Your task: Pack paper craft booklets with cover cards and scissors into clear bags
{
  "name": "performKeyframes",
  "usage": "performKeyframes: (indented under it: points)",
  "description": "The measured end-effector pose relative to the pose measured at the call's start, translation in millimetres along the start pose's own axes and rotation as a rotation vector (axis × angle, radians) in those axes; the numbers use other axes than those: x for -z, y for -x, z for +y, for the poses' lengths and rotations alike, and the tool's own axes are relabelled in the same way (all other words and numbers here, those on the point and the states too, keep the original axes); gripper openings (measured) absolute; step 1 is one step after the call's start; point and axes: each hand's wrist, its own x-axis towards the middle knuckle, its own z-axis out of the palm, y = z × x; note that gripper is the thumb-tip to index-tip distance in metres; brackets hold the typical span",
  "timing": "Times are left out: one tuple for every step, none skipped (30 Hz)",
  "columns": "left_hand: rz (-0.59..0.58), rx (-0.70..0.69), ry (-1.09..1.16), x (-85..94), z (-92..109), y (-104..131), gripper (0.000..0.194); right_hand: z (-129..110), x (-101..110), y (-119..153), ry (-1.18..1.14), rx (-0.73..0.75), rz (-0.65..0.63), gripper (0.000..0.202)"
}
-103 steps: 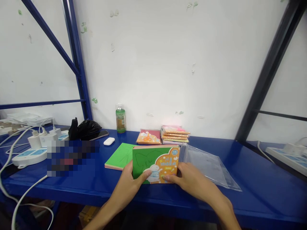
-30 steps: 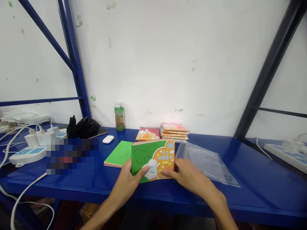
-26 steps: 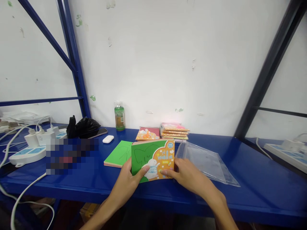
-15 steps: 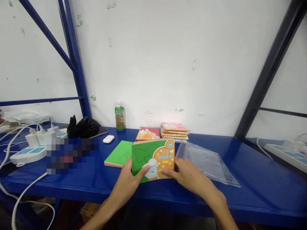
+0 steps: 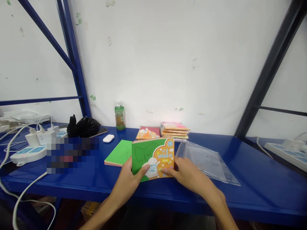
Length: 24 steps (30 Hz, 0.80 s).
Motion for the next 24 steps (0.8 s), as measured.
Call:
performKeyframes:
  points:
    - [0.001, 0.003, -0.001, -0.1, 0.1, -0.2, 0.045, 0.4, -0.3, -0.2, -0.001, 0.005, -0.001, 0.034]
    - [0.002, 0.004, -0.003, -0.3, 0.1, -0.6, 0.045, 1.0, -0.6, -0.4, 0.0, 0.009, -0.002, 0.035]
    - [0.002, 0.006, -0.005, -0.4, 0.0, -1.0, 0.045, 1.7, -0.9, -0.7, 0.004, 0.012, -0.002, 0.035]
    - [0.001, 0.006, -0.007, -0.6, -0.2, -1.5, 0.045, 2.4, -1.2, -1.0, 0.01, 0.013, -0.003, 0.036]
    - [0.0, 0.008, -0.008, -0.8, -0.5, -1.8, 0.046, 3.0, -1.4, -1.3, 0.014, 0.01, -0.005, 0.036]
    - [-0.004, 0.008, -0.007, -1.0, -0.8, -2.1, 0.046, 3.5, -1.5, -1.6, 0.015, 0.006, -0.009, 0.037]
    - [-0.005, 0.009, -0.005, -1.2, -1.2, -2.3, 0.046, 3.9, -1.5, -1.8, 0.012, 0.004, -0.012, 0.037]
    - [-0.005, 0.011, -0.003, -1.3, -1.5, -2.5, 0.047, 4.0, -1.4, -1.9, 0.006, 0.002, -0.015, 0.037]
    - [-0.006, 0.012, -0.002, -1.4, -1.7, -2.6, 0.047, 4.0, -1.3, -1.9, 0.0, 0.002, -0.018, 0.037]
    - [-0.007, 0.01, -0.002, -1.5, -1.8, -2.7, 0.047, 4.0, -1.1, -1.8, -0.005, 0.005, -0.018, 0.037]
    - [-0.006, 0.008, -0.003, -1.5, -1.9, -2.8, 0.047, 3.8, -1.0, -1.7, -0.008, 0.008, -0.015, 0.037]
    - [-0.007, 0.007, -0.003, -1.5, -1.8, -2.9, 0.047, 3.7, -0.8, -1.6, -0.012, 0.013, -0.013, 0.037]
    - [-0.008, 0.006, -0.003, -1.4, -1.7, -3.0, 0.047, 3.6, -0.7, -1.5, -0.015, 0.017, -0.01, 0.036]
    - [-0.013, 0.006, -0.002, -1.2, -1.6, -3.1, 0.048, 3.5, -0.6, -1.4, -0.017, 0.018, -0.009, 0.037]
    - [-0.015, 0.006, -0.001, -1.0, -1.4, -3.1, 0.048, 3.5, -0.6, -1.3, -0.017, 0.017, -0.007, 0.036]
    - [-0.018, 0.007, 0.002, -0.8, -1.3, -3.0, 0.048, 3.5, -0.6, -1.2, -0.016, 0.014, -0.007, 0.036]
    - [-0.021, 0.008, 0.004, -0.6, -1.3, -2.8, 0.048, 3.5, -0.7, -1.1, -0.015, 0.011, -0.007, 0.036]
    - [-0.023, 0.009, 0.006, -0.4, -1.3, -2.5, 0.048, 3.5, -0.8, -1.1, -0.015, 0.012, -0.005, 0.035]
    - [-0.022, 0.01, 0.008, -0.3, -1.5, -2.1, 0.048, 3.5, -0.9, -1.0, -0.02, 0.015, -0.004, 0.034]
    - [-0.023, 0.01, 0.009, -0.3, -1.7, -1.8, 0.047, 3.4, -0.9, -0.9, -0.026, 0.02, -0.003, 0.033]
    - [-0.022, 0.01, 0.008, -0.4, -1.9, -1.6, 0.047, 3.2, -0.9, -0.9, -0.031, 0.025, -0.002, 0.033]
    - [-0.021, 0.01, 0.007, -0.6, -2.2, -1.5, 0.046, 3.0, -0.9, -0.9, -0.032, 0.026, -0.002, 0.032]
    - [-0.02, 0.009, 0.004, -0.8, -2.4, -1.6, 0.045, 2.8, -0.8, -1.0, -0.031, 0.025, -0.004, 0.032]
    - [-0.019, 0.007, 0.001, -1.0, -2.7, -1.7, 0.045, 2.7, -0.7, -1.2, -0.027, 0.021, -0.005, 0.032]
